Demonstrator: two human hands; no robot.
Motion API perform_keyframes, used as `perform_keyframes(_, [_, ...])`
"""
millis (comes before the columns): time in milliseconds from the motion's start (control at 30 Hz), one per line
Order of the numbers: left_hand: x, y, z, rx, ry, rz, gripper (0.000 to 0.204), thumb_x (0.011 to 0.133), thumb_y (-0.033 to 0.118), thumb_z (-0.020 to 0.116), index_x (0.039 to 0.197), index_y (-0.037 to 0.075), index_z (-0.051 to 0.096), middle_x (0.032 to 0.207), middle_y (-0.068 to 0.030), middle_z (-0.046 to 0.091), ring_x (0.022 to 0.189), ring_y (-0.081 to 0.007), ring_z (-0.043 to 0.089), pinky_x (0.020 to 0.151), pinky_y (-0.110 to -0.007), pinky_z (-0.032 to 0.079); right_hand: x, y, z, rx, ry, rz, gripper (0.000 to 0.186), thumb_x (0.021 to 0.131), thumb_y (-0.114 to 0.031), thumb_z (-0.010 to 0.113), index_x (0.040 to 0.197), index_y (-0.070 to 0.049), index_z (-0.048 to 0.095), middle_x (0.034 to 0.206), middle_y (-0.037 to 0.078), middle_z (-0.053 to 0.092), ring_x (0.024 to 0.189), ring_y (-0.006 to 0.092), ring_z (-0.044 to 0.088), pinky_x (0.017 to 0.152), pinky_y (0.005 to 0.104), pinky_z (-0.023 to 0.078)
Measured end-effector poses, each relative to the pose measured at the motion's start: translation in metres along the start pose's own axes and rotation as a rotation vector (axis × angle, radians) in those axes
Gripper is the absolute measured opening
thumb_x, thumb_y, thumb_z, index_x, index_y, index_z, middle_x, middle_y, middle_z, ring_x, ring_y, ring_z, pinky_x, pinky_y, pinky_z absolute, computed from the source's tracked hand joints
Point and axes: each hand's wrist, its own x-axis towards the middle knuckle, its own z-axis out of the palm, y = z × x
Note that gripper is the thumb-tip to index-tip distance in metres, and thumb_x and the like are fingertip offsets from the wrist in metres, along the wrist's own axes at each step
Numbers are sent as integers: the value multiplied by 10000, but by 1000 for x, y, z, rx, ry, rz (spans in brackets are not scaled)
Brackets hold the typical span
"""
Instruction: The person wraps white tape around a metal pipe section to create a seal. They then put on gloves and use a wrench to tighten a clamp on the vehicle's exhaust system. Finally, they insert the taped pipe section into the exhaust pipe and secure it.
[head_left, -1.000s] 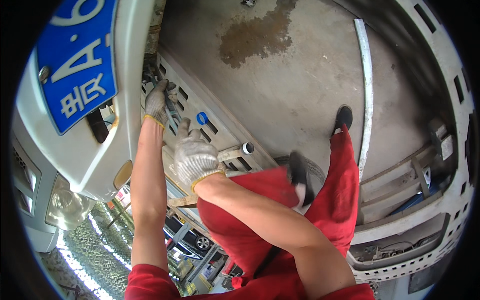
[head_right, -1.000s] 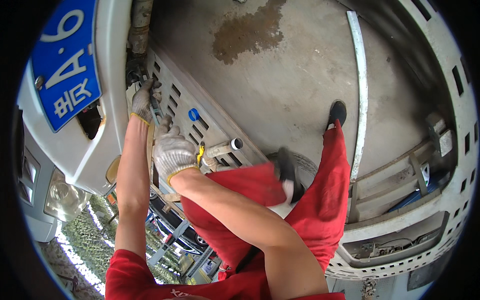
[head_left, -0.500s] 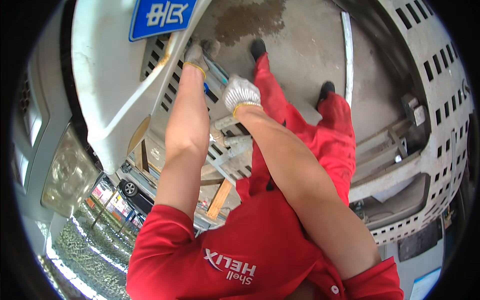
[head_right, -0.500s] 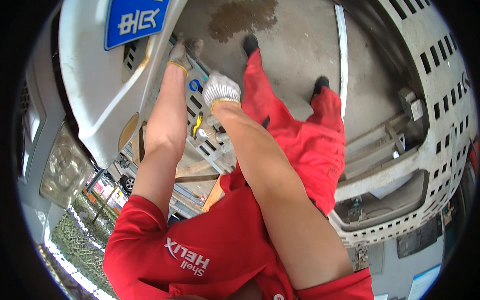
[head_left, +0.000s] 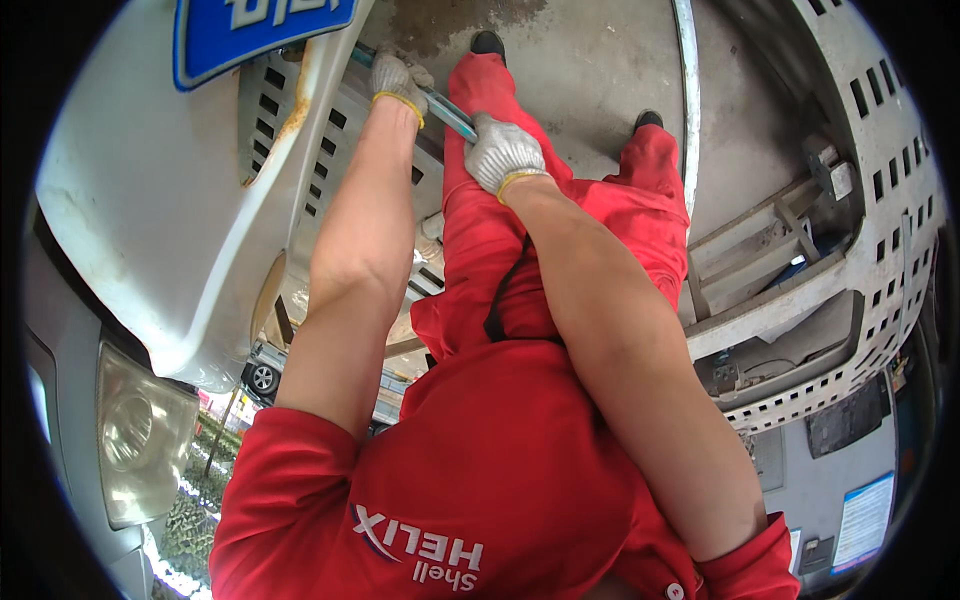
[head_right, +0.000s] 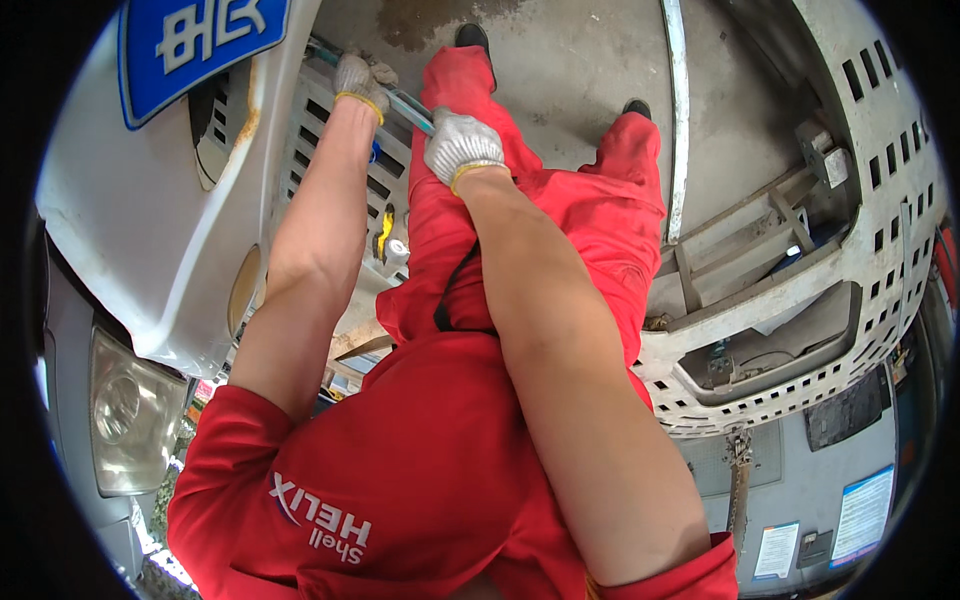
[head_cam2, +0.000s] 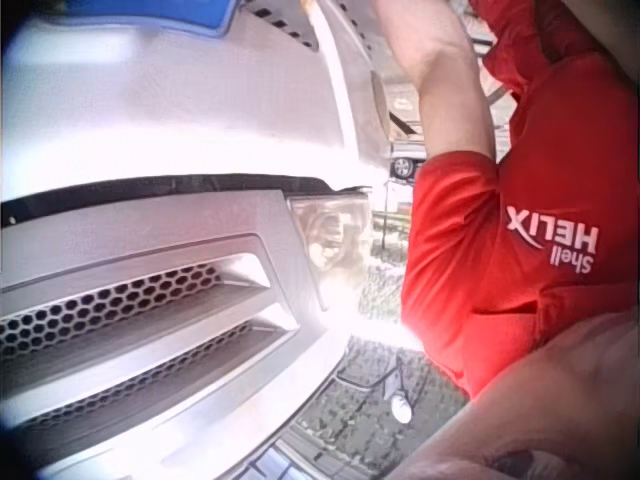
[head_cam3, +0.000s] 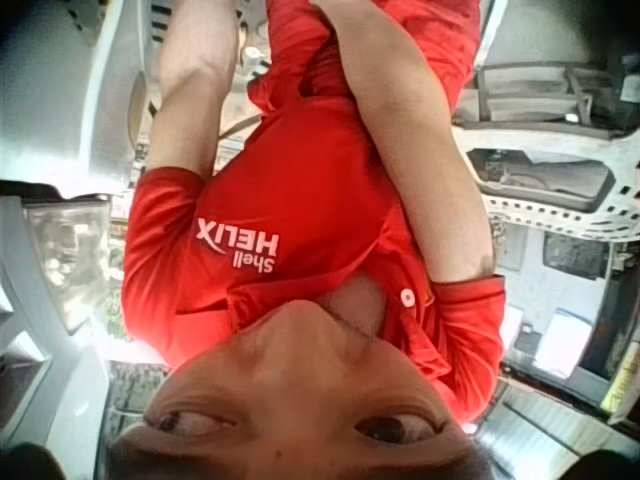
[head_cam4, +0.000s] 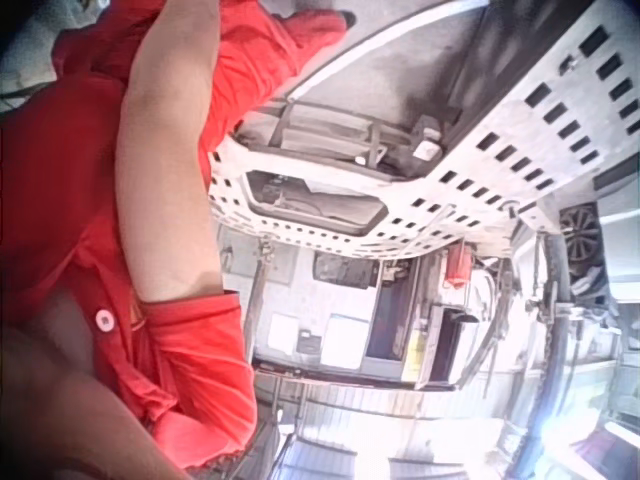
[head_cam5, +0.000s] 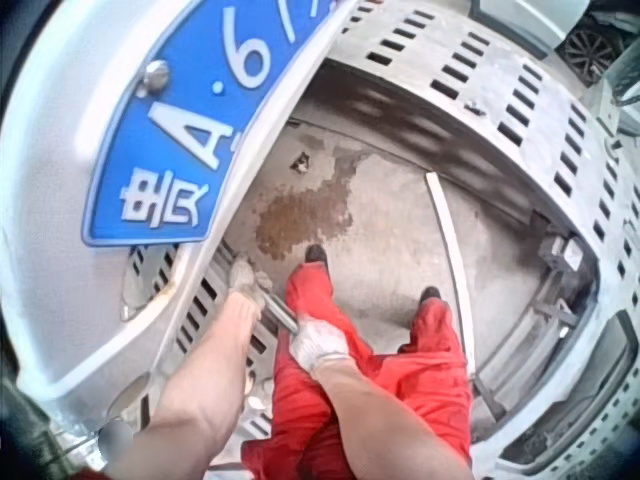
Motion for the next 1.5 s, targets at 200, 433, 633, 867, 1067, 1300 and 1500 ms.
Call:
perform_keyframes(200, [5, -7, 10, 24, 63, 31, 354, 1080, 450, 539, 854, 191, 456, 643, 37, 317, 454, -123, 296, 406, -277, 269, 7, 5, -5, 1, -16, -2, 344, 992, -292, 564, 1254, -107, 688, 1060, 283, 750, 1027, 481, 716, 913, 581, 561])
perform_keyframes(433, [19, -12, 6, -14, 89, 57, 365, 1078, 463, 541, 861, 180, 466, 647, 40, 342, 458, -119, 299, 406, -273, 261, 9, 9, -4, 18, -39, -11, 350, 980, -282, 560, 1248, -92, 682, 1056, 301, 743, 1041, 495, 709, 932, 580, 555])
perform_keyframes(633, [19, -19, 9, -23, 96, 87, 388, 1082, 485, 549, 867, 170, 477, 639, 40, 341, 457, -122, 309, 407, -278, 255, 16, 15, -3, -13, -77, -2, 371, 981, -293, 568, 1274, -94, 678, 1057, 307, 742, 1039, 494, 712, 946, 583, 553])
perform_keyframes(867, [29, -18, 6, -64, 37, 89, 368, 1076, 476, 582, 867, 183, 503, 630, 39, 362, 453, -123, 310, 416, -284, 246, 28, 28, 8, -21, -1, -99, 321, 993, -287, 566, 1219, -88, 679, 1017, 288, 752, 990, 484, 727, 892, 586, 566])
perform_keyframes(1067, [24, -15, 0, -86, -28, 85, 400, 1087, 515, 584, 1004, 125, 564, 666, -10, 443, 453, -176, 395, 426, -321, 310, 19, 20, 3, -56, -7, -64, 305, 1007, -301, 567, 1194, -79, 659, 974, 284, 755, 964, 470, 740, 864, 579, 579])
perform_keyframes(1300, [-1, -24, 13, -172, -27, -110, 518, 1050, 585, 616, 782, 171, 458, 581, 18, 337, 430, -146, 330, 395, -294, 264, 18, 21, -1, -66, 3, -52, 298, 1011, -286, 562, 1168, -50, 656, 944, 268, 758, 918, 473, 742, 830, 584, 583])
perform_keyframes(1500, [16, -31, 7, -122, -127, -29, 346, 1068, 411, 574, 842, 169, 475, 618, 23, 351, 424, -135, 302, 398, -298, 261, 30, 26, 1, -75, -13, -64, 320, 1020, -309, 554, 1196, -61, 653, 967, 271, 759, 941, 461, 742, 843, 573, 579])
